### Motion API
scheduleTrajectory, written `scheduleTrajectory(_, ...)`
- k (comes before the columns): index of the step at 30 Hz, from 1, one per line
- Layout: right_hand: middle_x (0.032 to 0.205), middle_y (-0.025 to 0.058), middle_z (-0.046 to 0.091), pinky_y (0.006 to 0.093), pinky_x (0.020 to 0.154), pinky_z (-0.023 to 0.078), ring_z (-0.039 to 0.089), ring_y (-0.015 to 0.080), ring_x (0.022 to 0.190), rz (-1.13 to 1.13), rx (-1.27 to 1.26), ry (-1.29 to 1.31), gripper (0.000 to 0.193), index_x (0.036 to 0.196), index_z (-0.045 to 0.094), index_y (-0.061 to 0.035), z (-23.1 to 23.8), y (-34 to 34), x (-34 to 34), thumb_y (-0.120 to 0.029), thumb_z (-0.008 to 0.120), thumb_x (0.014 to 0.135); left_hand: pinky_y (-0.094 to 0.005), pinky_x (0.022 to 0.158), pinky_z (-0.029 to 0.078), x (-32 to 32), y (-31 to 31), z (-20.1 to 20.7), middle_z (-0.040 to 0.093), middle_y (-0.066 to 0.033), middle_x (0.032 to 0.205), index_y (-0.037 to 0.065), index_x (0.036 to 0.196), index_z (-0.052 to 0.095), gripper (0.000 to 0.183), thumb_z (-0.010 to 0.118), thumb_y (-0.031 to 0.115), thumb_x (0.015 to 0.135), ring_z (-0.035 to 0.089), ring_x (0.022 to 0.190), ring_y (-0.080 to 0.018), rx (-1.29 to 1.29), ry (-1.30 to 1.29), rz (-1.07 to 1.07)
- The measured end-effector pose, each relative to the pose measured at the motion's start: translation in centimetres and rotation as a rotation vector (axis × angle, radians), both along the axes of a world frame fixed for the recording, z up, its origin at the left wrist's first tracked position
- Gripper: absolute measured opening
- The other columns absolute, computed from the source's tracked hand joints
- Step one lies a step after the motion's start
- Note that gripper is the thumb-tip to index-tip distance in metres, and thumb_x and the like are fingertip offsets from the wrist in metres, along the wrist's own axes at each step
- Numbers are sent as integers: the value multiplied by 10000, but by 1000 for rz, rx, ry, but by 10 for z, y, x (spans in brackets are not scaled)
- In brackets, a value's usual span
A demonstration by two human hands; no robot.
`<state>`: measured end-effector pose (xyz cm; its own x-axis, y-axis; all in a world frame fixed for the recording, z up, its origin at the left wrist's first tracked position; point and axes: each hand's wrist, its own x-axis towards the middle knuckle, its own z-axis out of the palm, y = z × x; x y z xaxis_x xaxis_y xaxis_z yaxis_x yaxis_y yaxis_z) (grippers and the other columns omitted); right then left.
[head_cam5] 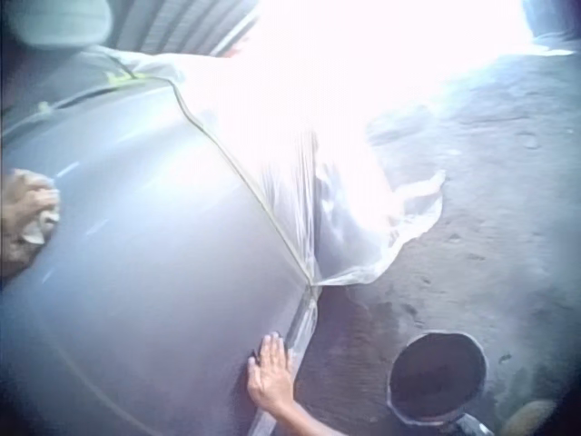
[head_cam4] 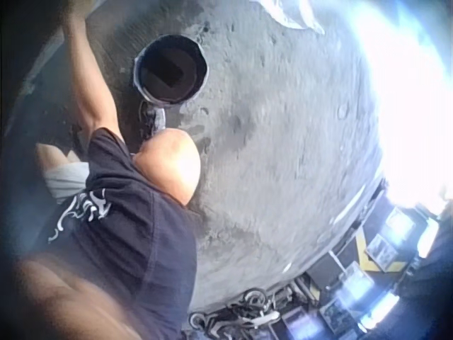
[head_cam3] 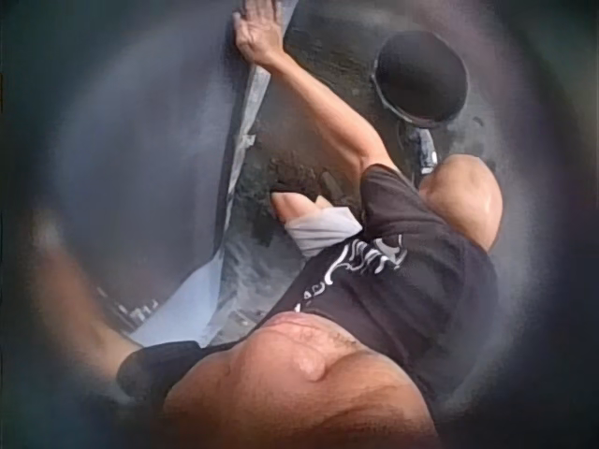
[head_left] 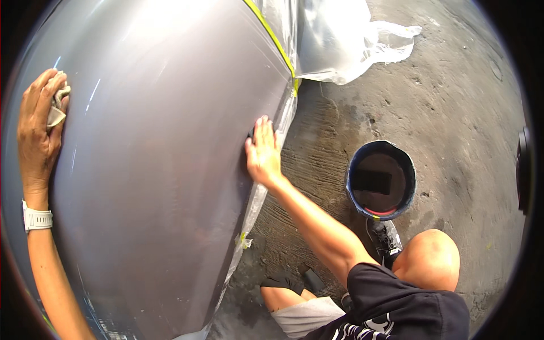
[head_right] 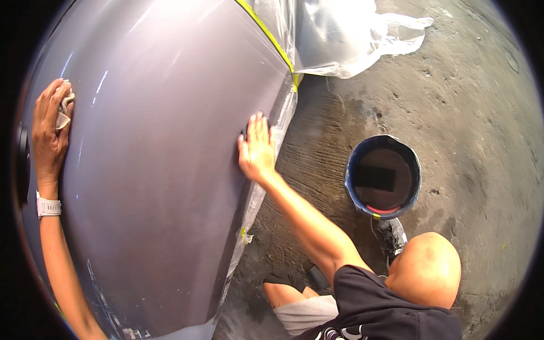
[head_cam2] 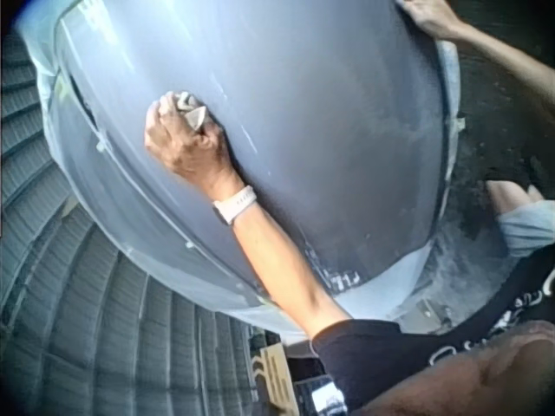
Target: The person takes sandpaper and a cloth from a bucket of water, then wet sands the car door panel using the sandpaper and the cloth.
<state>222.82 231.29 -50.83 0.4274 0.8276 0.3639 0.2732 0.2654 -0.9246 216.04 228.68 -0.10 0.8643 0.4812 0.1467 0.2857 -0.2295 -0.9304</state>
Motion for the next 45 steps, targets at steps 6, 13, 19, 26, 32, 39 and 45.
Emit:
scheduleTrajectory(6,1630,390,82,549,1262,37,54,490,1550,268,95,31,758,1563,170,132,60,-98,-52,-252,471,983,-402,1059,500,0,0,-1,625,-55,1379,130,1324,655,373,671,120,951,585,1257,-281,-34,-66,15)
scheduleTrajectory(13,1680,289,56,551,1262,32,38,441,1567,216,115,85,792,1611,107,40,59,-72,-57,-272,488,991,-392,1016,535,5,2,-3,651,-29,1318,135,1263,673,334,693,130,929,613,1197,-264,4,-11,-37)
scheduleTrajectory(19,1708,211,12,468,1271,7,-9,338,1588,89,172,318,698,1618,95,22,70,39,12,-294,391,1071,-391,1004,539,-1,0,0,655,-26,1314,137,1260,674,326,693,146,934,616,1190,-263,3,-1,-41)
scheduleTrajectory(26,1701,225,82,514,1265,14,50,360,1586,336,394,79,824,1620,144,18,78,-126,-73,-279,552,968,-380,1046,530,4,2,-2,650,-10,1333,162,1289,675,348,686,149,941,607,1218,-245,0,2,-21)
scheduleTrajectory(32,1697,246,25,486,1270,21,10,385,1580,92,192,93,710,1623,72,11,66,29,1,-295,382,1063,-367,1038,535,1,0,-1,644,-13,1339,160,1276,674,347,699,149,930,607,1217,-252,-5,-11,12)
scheduleTrajectory(39,1684,287,0,522,1264,22,5,442,1568,234,180,95,796,1613,54,49,85,-57,-23,-264,468,1009,-392,1052,500,-1,3,-2,631,-46,1361,126,1304,653,354,673,132,951,594,1236,-280,-26,-51,-8)
scheduleTrajectory(45,1699,242,-2,518,1264,15,-11,384,1581,207,132,133,766,1627,56,5,57,-33,-33,-230,469,1027,-387,1050,503,3,1,-3,635,-41,1361,136,1310,657,365,683,135,946,593,1243,-270,-10,-34,13)
